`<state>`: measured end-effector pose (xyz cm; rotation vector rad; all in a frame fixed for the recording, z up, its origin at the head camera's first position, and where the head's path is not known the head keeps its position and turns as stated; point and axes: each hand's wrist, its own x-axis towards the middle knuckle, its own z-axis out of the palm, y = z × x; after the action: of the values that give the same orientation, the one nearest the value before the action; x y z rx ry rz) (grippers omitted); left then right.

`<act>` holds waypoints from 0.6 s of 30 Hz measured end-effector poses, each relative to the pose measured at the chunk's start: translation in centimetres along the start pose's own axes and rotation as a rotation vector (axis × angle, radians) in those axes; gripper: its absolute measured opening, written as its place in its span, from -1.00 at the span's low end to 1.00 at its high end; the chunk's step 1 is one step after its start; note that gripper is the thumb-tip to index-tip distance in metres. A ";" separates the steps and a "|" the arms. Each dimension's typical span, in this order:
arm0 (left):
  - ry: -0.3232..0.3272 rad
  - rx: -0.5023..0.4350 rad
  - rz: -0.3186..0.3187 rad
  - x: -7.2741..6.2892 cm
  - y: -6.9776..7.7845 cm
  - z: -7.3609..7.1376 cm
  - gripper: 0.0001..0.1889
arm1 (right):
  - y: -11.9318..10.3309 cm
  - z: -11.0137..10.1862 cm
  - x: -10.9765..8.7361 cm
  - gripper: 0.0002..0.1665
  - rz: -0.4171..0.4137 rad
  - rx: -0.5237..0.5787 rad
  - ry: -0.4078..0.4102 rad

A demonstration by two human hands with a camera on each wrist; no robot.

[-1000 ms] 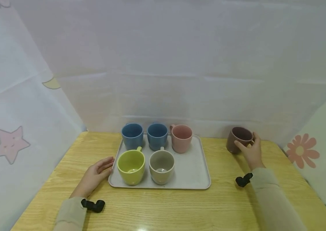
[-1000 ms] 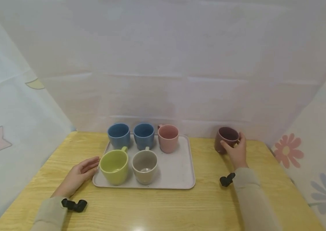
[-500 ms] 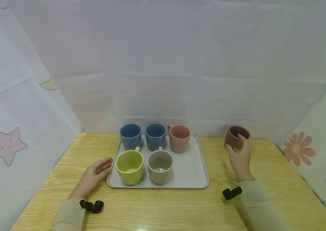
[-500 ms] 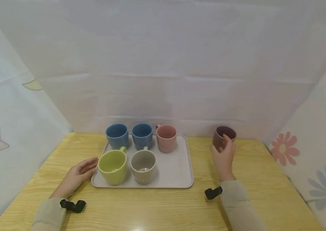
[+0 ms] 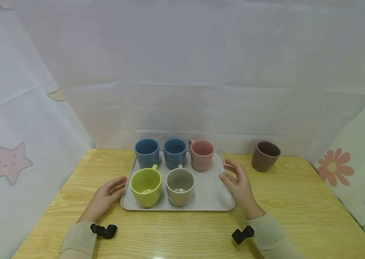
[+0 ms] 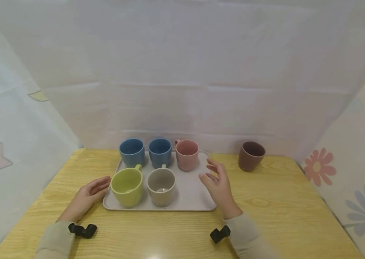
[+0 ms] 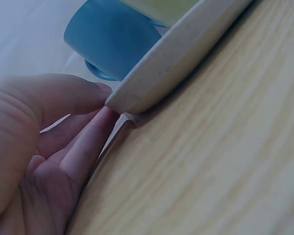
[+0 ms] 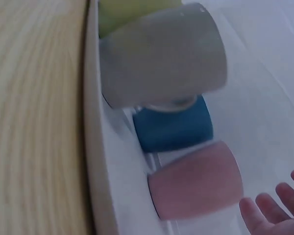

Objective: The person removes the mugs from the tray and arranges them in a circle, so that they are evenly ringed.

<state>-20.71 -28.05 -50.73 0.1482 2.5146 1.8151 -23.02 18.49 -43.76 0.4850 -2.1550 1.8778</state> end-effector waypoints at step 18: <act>0.004 -0.007 -0.017 -0.1 0.1 0.1 -0.31 | 0.7 7.2 -1.2 0.13 0.083 -0.021 -0.342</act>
<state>-20.60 -27.96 -50.63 0.1222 2.5042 1.8188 -21.93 11.61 -45.96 0.7737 -2.4381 1.9297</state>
